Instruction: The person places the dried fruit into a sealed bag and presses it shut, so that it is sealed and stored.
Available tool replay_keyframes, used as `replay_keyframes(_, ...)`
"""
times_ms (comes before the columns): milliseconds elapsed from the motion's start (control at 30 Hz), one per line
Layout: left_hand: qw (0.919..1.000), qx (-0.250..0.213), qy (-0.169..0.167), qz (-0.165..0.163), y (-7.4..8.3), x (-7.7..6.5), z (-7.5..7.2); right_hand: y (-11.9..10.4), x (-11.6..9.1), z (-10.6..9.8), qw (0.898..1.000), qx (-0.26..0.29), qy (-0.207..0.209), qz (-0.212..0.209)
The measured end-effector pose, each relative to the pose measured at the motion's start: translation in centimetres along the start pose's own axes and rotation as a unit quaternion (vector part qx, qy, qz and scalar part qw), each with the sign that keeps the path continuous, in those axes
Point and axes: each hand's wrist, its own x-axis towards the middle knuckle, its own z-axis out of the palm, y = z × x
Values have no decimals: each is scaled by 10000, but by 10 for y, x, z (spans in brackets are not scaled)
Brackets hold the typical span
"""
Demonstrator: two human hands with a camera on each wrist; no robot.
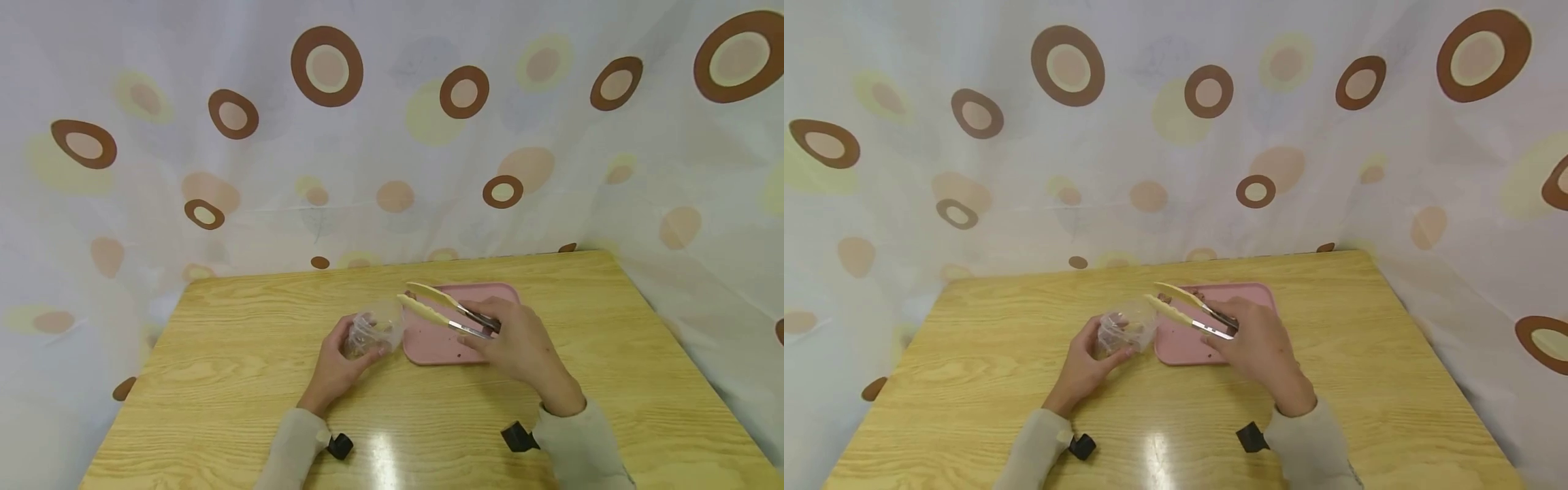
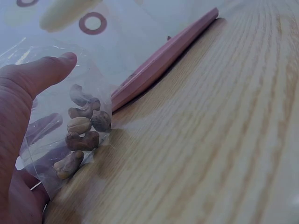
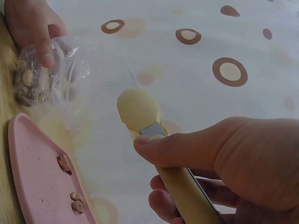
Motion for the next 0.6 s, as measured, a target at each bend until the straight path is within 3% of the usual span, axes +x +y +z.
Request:
replay_keyframes(267, 10000, -15, 18, 4, 0, -1, -2, 10, 5, 2, 9991, -335, 237, -104)
replay_keyframes(600, 10000, -51, 10, -9, 3, -1, 0, 19, 7, 6, 9974, -626, 354, 74)
